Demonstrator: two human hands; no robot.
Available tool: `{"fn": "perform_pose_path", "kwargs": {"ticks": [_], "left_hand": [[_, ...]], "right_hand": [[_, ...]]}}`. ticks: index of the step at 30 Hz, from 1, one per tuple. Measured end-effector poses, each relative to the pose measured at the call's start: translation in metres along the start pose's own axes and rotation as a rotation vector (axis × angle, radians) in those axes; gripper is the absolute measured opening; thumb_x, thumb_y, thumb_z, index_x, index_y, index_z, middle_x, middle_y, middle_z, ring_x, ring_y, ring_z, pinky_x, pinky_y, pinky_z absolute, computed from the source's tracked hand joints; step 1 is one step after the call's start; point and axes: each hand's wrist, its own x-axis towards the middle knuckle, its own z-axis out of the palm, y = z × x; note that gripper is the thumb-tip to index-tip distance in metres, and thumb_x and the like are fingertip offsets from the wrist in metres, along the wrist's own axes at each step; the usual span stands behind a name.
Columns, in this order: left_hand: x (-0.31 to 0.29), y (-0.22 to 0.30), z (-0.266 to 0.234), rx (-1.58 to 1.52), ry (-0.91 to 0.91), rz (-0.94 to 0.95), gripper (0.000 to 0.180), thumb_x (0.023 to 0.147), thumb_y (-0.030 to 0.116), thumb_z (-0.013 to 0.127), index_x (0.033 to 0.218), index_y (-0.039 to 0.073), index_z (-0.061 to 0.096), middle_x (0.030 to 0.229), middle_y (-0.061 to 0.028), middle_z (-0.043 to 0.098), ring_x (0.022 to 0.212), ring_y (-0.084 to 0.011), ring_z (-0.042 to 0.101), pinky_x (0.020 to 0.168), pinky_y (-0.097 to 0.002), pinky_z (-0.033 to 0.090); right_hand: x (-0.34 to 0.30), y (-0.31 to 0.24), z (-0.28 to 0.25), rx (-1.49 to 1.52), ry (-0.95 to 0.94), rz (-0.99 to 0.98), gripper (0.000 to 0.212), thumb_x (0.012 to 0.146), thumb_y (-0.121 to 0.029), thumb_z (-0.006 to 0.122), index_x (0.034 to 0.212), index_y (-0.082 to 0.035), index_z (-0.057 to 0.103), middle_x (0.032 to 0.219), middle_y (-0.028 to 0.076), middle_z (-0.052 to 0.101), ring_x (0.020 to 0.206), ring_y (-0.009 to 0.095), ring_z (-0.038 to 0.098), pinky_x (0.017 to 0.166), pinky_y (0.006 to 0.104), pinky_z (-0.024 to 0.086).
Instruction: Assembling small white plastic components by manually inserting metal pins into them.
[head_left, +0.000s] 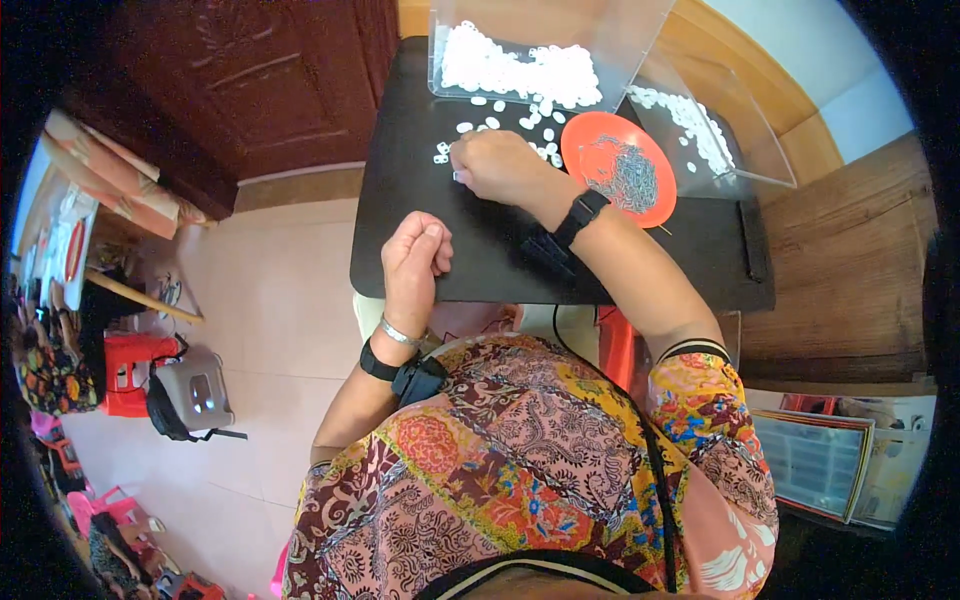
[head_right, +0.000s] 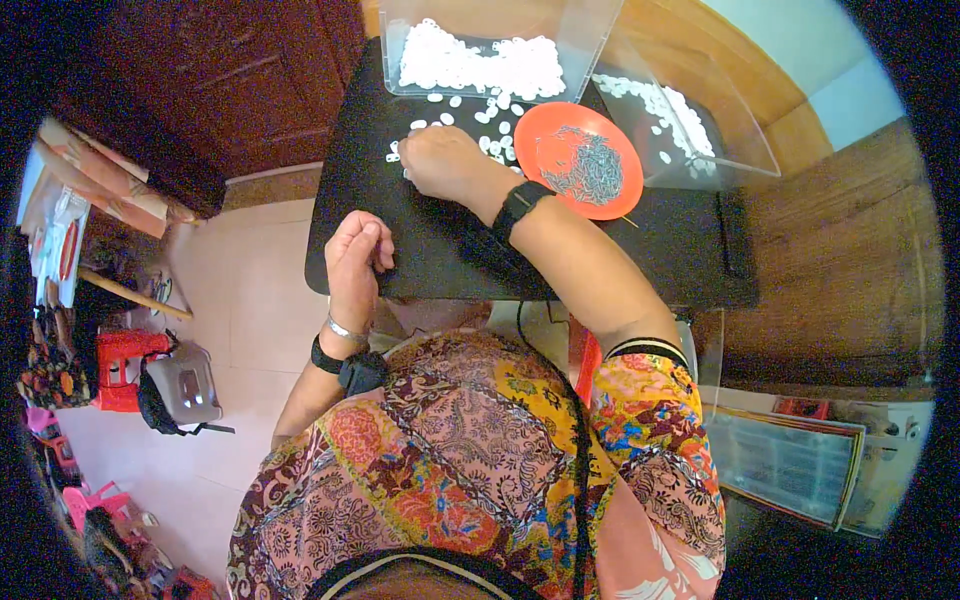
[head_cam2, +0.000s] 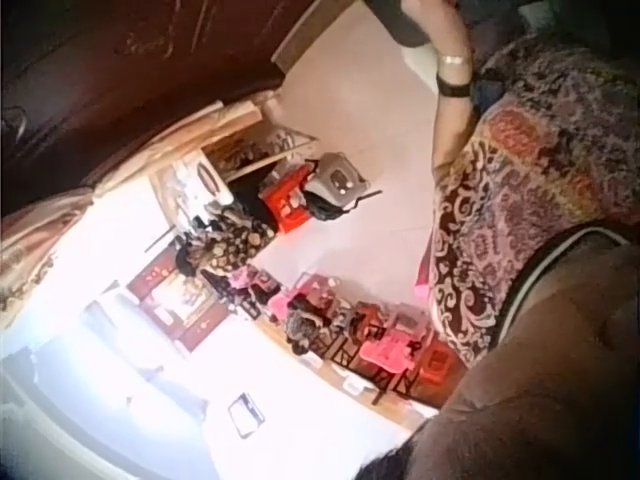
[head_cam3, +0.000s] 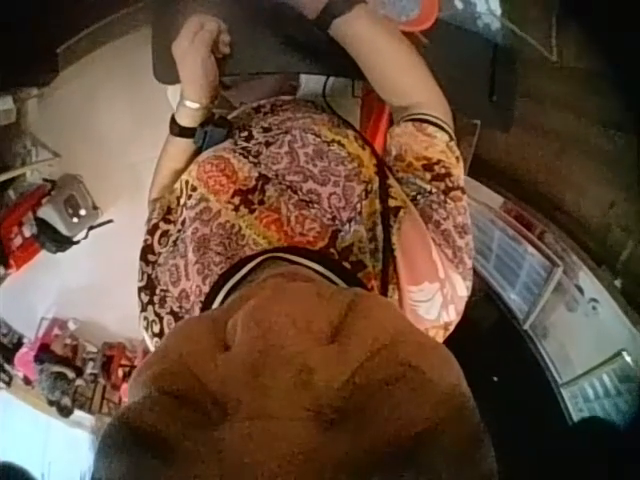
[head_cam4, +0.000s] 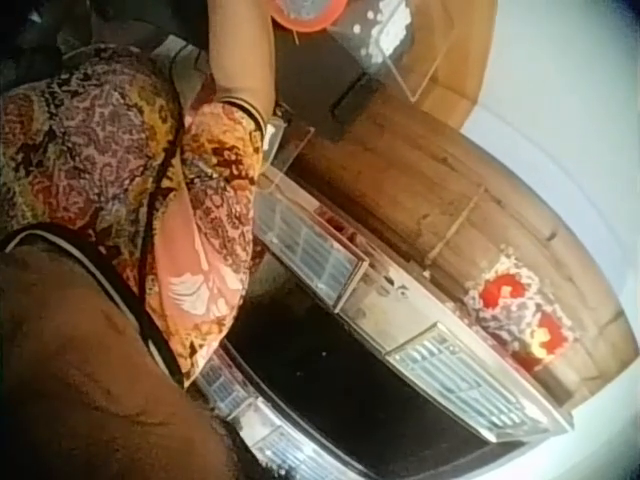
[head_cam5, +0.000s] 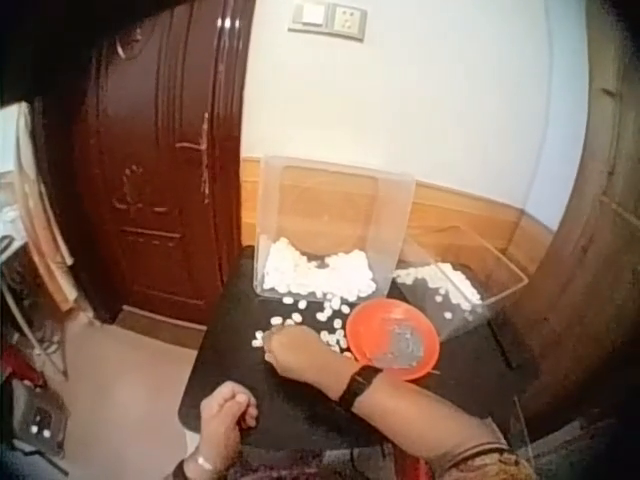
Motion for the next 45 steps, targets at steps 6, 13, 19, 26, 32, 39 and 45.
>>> {"fn": "perform_pose_path", "kwargs": {"ticks": [6, 13, 19, 26, 32, 39, 45], "left_hand": [[0.002, -0.002, 0.000, 0.022, -0.008, -0.008, 0.015, 0.092, 0.018, 0.047, 0.083, 0.007, 0.054, 0.066, 0.0009, 0.053, 0.054, -0.0056, 0.044, 0.050, -0.0189, 0.032], [0.003, 0.010, 0.020, 0.119, -0.104, -0.073, 0.015, 0.093, 0.019, 0.046, 0.088, 0.007, 0.054, 0.067, 0.0028, 0.053, 0.055, -0.0029, 0.044, 0.049, -0.0171, 0.032], [0.000, 0.003, 0.033, -0.035, -0.200, -0.142, 0.015, 0.093, 0.017, 0.045, 0.086, 0.007, 0.054, 0.067, 0.0007, 0.054, 0.054, -0.0043, 0.045, 0.048, -0.0183, 0.033], [0.002, -0.001, 0.036, -0.112, -0.261, -0.225, 0.014, 0.093, 0.015, 0.045, 0.085, 0.006, 0.053, 0.065, -0.0002, 0.054, 0.053, -0.0049, 0.046, 0.048, -0.0180, 0.033], [0.004, -0.001, 0.036, 0.013, -0.276, -0.271, 0.015, 0.090, 0.019, 0.049, 0.083, 0.007, 0.053, 0.063, -0.0016, 0.054, 0.050, -0.0074, 0.045, 0.046, -0.0188, 0.033], [0.001, -0.002, 0.035, -0.032, -0.204, -0.223, 0.014, 0.091, 0.015, 0.048, 0.082, 0.006, 0.055, 0.063, 0.0010, 0.055, 0.050, -0.0034, 0.043, 0.046, -0.0173, 0.030], [0.002, -0.006, 0.034, 0.006, -0.217, -0.211, 0.011, 0.089, 0.015, 0.050, 0.083, 0.008, 0.054, 0.063, -0.0005, 0.053, 0.051, -0.0064, 0.044, 0.046, -0.0189, 0.034]], "right_hand": [[-0.007, -0.003, -0.009, 0.196, -0.094, 0.131, 0.013, 0.076, -0.016, 0.060, 0.078, -0.004, 0.061, 0.074, 0.013, 0.063, 0.072, 0.030, 0.062, 0.063, 0.0379, 0.047], [-0.057, -0.030, -0.039, 0.795, 0.036, 0.184, 0.016, 0.078, -0.019, 0.065, 0.081, -0.004, 0.062, 0.070, 0.007, 0.061, 0.065, 0.016, 0.058, 0.060, 0.0286, 0.045], [-0.088, -0.042, -0.042, 0.713, 0.223, 0.194, 0.013, 0.079, -0.013, 0.064, 0.082, -0.001, 0.062, 0.072, 0.009, 0.059, 0.066, 0.018, 0.060, 0.059, 0.0286, 0.046], [-0.109, -0.044, -0.042, 0.736, 0.265, 0.154, 0.012, 0.076, -0.010, 0.065, 0.085, -0.003, 0.063, 0.077, 0.008, 0.059, 0.069, 0.021, 0.060, 0.062, 0.0300, 0.048], [-0.113, -0.039, -0.039, 0.557, 0.307, 0.095, 0.012, 0.075, -0.012, 0.065, 0.085, -0.005, 0.063, 0.077, 0.007, 0.059, 0.071, 0.024, 0.060, 0.063, 0.0327, 0.048], [-0.111, 0.035, -0.083, 0.266, 0.297, 0.263, 0.012, 0.078, -0.016, 0.063, 0.084, -0.005, 0.065, 0.080, 0.010, 0.065, 0.074, 0.025, 0.063, 0.066, 0.0333, 0.049], [-0.100, 0.110, -0.073, 0.229, 0.067, 0.534, 0.013, 0.077, -0.017, 0.065, 0.082, -0.005, 0.065, 0.072, 0.010, 0.064, 0.064, 0.021, 0.060, 0.062, 0.0350, 0.047]]}}
